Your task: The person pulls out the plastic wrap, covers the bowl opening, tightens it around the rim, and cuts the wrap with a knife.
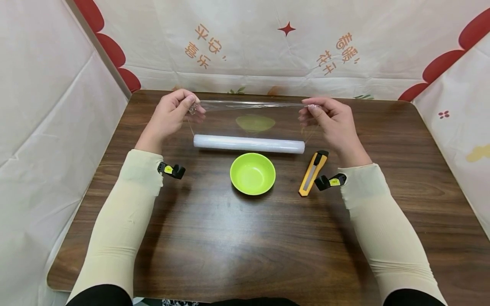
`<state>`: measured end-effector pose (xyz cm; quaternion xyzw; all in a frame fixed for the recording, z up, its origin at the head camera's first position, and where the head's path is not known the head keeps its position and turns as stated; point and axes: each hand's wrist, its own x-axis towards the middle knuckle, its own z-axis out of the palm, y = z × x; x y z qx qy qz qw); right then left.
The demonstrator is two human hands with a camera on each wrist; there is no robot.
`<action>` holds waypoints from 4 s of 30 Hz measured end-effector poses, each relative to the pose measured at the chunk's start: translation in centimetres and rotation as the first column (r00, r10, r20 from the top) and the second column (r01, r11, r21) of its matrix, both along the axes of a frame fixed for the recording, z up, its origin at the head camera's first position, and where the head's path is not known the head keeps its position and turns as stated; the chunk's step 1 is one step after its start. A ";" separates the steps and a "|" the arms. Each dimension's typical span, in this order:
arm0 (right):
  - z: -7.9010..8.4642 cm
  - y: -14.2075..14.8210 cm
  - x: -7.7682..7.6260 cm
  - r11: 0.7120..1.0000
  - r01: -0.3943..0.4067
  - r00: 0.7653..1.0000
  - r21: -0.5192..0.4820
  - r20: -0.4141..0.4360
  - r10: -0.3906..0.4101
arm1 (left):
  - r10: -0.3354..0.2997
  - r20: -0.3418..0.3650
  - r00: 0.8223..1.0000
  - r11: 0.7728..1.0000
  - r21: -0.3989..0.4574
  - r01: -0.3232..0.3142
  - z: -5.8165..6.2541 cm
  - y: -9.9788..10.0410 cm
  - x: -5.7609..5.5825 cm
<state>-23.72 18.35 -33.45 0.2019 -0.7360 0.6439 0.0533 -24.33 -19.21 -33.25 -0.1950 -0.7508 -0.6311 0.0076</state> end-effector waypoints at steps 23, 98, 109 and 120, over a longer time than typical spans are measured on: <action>-5.8 3.2 8.5 0.895 -0.230 0.920 0.384 -0.214 0.328 | -0.280 -0.009 0.960 0.906 -0.333 0.261 -5.8 -2.5 7.6; -11.7 -5.5 7.9 0.972 -0.106 0.708 -0.212 0.670 0.223 | -0.204 0.563 0.801 0.970 0.226 0.089 -13.4 7.0 8.2; -11.2 -5.4 7.8 0.964 -0.210 0.787 0.162 0.614 0.068 | 0.073 0.372 0.925 0.972 -0.234 0.017 -12.8 7.1 8.2; -7.8 -3.8 5.5 0.664 -0.188 0.956 0.724 0.291 -0.047 | 0.125 0.326 0.937 0.884 -0.465 0.044 -11.0 5.7 9.9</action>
